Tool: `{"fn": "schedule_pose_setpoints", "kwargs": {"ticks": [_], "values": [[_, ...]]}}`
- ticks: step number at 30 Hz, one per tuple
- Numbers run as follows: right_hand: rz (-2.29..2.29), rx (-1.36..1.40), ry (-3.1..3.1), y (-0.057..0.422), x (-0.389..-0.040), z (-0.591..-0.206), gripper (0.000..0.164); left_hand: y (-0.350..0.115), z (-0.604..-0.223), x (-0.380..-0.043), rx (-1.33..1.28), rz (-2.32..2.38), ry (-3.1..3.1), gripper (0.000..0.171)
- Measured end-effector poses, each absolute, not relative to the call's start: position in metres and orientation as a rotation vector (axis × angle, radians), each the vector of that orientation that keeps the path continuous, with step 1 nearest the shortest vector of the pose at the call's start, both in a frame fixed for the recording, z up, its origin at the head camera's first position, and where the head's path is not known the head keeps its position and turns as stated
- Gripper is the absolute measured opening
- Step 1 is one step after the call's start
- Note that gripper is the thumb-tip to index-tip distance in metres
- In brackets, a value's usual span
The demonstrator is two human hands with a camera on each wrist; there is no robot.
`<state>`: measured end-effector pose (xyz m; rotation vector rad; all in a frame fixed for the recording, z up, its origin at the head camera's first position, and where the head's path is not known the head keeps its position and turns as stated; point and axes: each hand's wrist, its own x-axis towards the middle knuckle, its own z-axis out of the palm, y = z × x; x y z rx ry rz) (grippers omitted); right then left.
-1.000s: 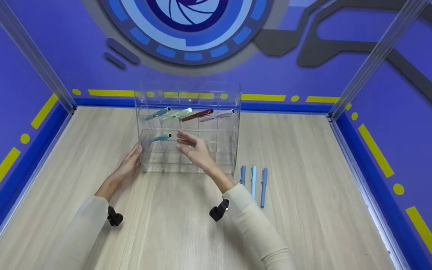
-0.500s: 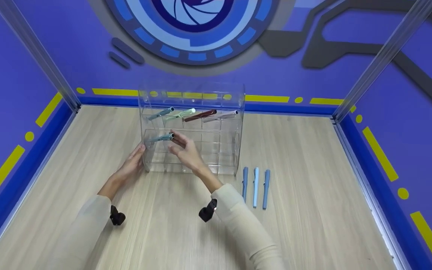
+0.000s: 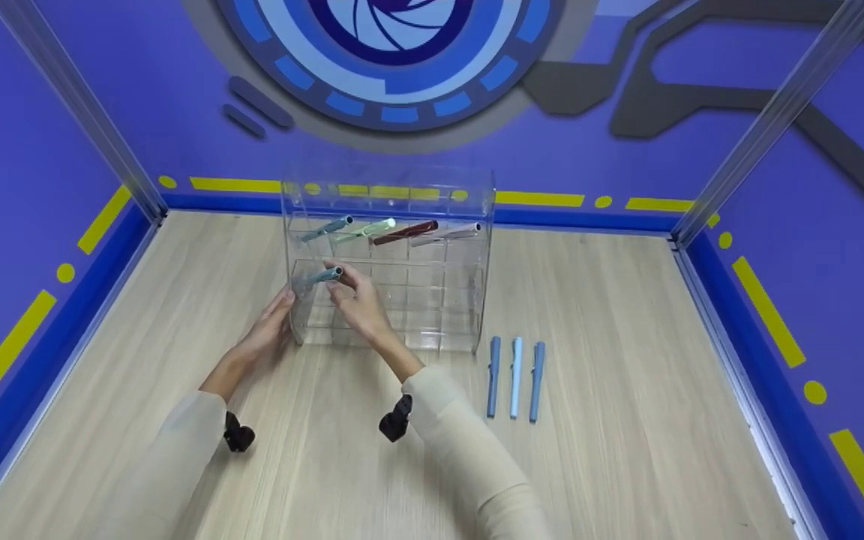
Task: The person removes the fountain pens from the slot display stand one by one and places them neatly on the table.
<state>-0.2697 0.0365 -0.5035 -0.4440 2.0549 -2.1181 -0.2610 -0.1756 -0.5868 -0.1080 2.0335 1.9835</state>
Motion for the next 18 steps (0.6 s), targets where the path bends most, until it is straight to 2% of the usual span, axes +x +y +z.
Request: {"fn": "schedule_pose_setpoints", "kwargs": {"ticks": [9,18], "values": [[-2.253,-0.460,2.029,0.038,-0.266,-0.507,0.032,-0.174,-0.587,-0.261,-0.109,1.991,2.022,0.080],[-2.350,-0.410,1.994,0.050,-0.262,-0.503,0.032,-0.176,-0.587,-0.264,-0.034,1.976,2.067,0.074]]}}
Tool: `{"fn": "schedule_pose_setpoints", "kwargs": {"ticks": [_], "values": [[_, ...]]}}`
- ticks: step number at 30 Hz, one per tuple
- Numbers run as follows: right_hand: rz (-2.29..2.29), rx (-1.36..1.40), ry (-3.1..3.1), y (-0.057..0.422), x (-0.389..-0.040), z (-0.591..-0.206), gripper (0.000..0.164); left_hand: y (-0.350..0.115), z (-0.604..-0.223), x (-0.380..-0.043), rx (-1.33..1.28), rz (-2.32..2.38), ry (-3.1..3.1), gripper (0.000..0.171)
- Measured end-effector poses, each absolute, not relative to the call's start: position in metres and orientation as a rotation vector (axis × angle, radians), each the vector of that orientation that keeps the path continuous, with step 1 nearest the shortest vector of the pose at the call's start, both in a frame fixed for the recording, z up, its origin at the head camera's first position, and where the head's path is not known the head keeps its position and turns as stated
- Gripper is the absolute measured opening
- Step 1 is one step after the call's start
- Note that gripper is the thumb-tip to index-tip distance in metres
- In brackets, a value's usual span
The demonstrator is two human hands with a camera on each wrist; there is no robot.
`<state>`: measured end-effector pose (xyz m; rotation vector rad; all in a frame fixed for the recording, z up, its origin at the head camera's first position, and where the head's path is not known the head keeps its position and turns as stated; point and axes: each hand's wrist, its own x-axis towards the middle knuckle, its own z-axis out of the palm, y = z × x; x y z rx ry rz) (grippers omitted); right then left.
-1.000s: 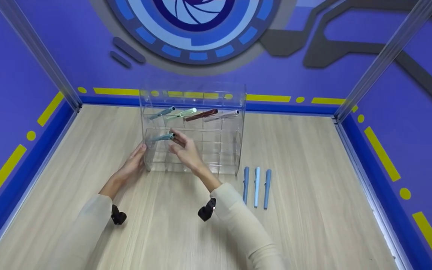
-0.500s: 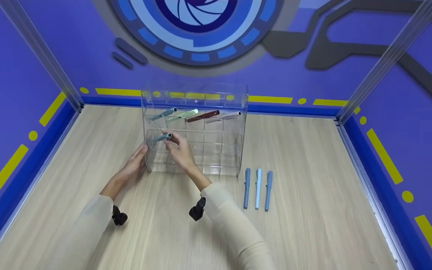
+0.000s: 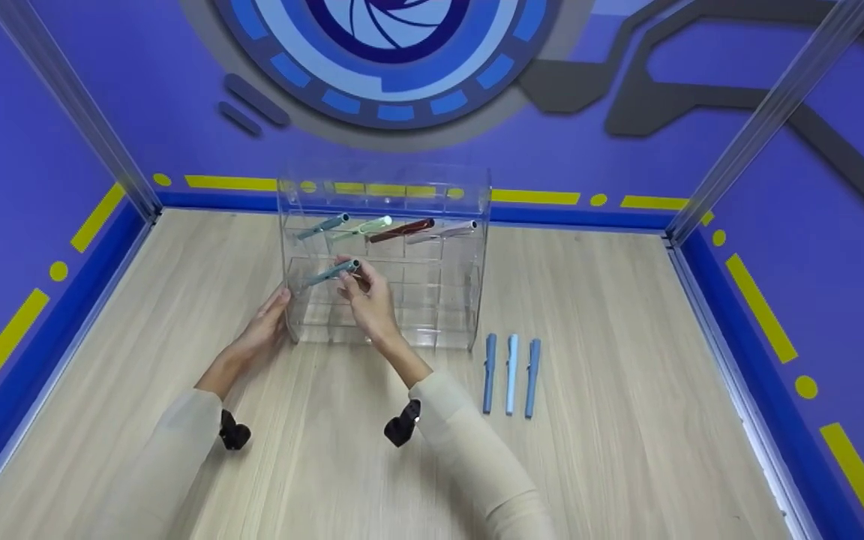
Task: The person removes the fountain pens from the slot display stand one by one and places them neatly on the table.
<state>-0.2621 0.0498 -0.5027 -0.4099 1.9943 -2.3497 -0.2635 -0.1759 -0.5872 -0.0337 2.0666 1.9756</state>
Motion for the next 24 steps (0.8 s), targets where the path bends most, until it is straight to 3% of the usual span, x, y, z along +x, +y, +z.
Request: {"fn": "schedule_pose_setpoints", "kwargs": {"ticks": [24], "values": [[-2.549,-0.388,2.007,0.103,-0.246,-0.487,0.035,-0.177,-0.588,-0.263,-0.063,2.014,1.968,0.075]]}}
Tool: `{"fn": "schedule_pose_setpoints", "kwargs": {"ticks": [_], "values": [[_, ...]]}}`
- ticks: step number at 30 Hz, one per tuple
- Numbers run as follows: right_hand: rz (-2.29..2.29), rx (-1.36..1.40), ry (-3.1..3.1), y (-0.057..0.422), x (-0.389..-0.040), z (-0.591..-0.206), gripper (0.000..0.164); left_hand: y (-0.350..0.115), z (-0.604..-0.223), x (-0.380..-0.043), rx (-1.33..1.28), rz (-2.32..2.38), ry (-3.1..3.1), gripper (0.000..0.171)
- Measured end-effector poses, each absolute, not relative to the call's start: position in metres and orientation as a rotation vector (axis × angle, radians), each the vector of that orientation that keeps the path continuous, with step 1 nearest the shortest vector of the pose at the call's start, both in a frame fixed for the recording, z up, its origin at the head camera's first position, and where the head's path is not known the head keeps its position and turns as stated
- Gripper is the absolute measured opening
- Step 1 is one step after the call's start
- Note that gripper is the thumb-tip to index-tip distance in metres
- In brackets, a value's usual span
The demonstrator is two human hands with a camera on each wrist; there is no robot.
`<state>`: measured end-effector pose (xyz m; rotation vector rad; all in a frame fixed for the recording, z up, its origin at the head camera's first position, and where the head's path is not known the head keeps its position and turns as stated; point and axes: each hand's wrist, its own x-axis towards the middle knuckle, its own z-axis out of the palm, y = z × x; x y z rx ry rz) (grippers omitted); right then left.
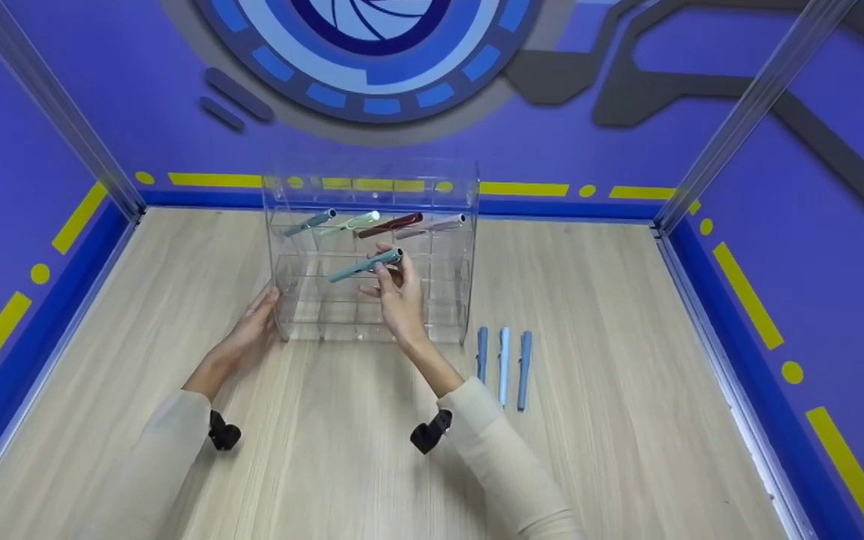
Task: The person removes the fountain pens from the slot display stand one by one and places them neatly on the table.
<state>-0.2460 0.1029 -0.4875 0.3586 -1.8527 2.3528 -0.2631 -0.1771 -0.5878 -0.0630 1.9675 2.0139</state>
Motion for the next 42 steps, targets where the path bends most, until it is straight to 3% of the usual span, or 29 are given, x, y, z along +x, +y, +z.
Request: {"fn": "schedule_pose_setpoints", "kwargs": {"ticks": [26,42], "values": [[2.238,0.246,-2.051,0.168,-0.241,-0.499,0.042,-0.178,-0.589,-0.264,-0.022,1.993,2.019,0.072],[2.166,0.101,-2.193,0.217,-0.238,-0.512,0.033,-0.178,-0.589,-0.263,0.008,2.057,1.923,0.075]]}}
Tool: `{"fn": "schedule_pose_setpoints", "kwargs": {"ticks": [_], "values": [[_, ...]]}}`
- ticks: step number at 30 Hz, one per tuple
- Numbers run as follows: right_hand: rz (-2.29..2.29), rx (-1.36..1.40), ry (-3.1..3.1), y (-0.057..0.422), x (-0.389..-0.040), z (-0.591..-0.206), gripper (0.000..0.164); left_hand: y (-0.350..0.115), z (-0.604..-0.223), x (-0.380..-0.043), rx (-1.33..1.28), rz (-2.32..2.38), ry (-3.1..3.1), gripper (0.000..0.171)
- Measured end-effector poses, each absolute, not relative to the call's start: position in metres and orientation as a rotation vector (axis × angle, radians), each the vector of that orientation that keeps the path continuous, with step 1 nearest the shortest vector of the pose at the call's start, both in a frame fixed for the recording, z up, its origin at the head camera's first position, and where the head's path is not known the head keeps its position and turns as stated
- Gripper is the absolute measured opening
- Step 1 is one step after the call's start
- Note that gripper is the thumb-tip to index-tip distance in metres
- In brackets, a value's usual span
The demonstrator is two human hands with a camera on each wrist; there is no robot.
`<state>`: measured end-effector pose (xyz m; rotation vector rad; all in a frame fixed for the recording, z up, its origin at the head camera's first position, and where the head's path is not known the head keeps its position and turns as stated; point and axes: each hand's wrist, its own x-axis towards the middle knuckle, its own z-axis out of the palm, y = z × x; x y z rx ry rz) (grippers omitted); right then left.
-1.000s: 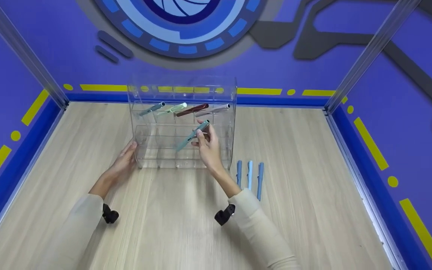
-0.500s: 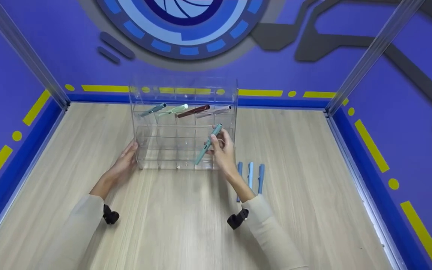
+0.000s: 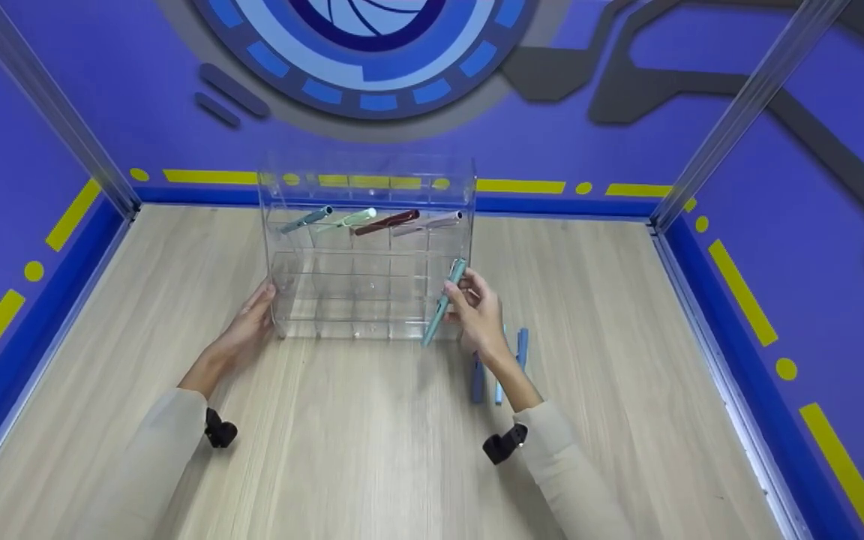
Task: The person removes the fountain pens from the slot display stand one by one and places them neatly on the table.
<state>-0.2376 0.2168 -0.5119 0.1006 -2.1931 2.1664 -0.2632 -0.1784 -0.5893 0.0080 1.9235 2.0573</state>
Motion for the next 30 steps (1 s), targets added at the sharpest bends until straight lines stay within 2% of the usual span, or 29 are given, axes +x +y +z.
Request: {"fn": "schedule_pose_setpoints", "kwargs": {"ticks": [7,25,30], "values": [[2.257,0.107,-2.239,0.236,-0.235,-0.517,0.037,-0.181,-0.588,-0.263,-0.047,2.050,1.937,0.075],[2.155,0.016,-2.384,0.286,-0.224,-0.526,0.068,-0.178,-0.591,-0.264,-0.063,1.950,2.019,0.082],[2.114,-0.019,-2.408,0.298,-0.222,-0.529,0.068,-0.177,-0.591,-0.264,-0.065,1.945,2.032,0.079]]}}
